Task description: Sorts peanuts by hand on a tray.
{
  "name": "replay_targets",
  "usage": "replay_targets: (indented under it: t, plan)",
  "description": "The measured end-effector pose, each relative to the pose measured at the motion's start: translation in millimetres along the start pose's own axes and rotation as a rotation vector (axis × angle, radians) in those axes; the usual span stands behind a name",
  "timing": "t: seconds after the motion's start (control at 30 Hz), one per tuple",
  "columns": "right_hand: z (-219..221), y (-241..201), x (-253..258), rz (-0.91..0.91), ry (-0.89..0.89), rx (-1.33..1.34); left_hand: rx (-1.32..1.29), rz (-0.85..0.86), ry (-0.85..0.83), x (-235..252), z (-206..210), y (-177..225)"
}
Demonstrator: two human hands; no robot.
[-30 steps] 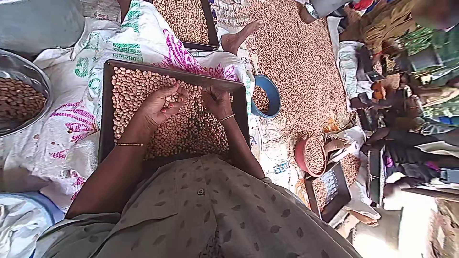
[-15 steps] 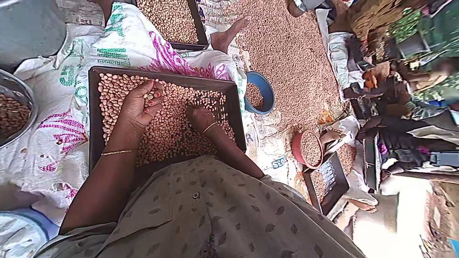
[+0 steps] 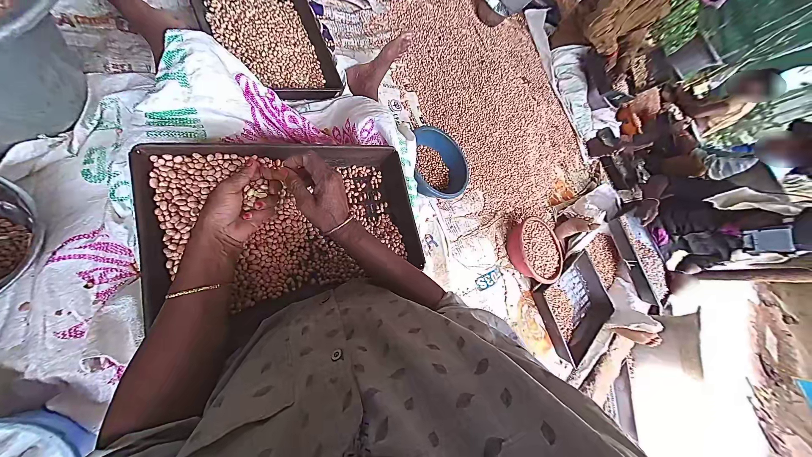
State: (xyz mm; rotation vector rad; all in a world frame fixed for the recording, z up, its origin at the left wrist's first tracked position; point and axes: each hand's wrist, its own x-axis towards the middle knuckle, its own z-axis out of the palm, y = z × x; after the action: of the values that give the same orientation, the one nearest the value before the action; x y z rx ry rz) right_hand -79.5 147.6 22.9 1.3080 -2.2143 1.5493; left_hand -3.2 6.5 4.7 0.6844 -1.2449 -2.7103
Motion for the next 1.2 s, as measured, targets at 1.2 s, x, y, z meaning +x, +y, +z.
replay_targets:
  t: [1.2]
  plan:
    - [-93,101,-14,0.297,-0.621,-0.617,-0.360,0.330,0.017,5,-14,11]
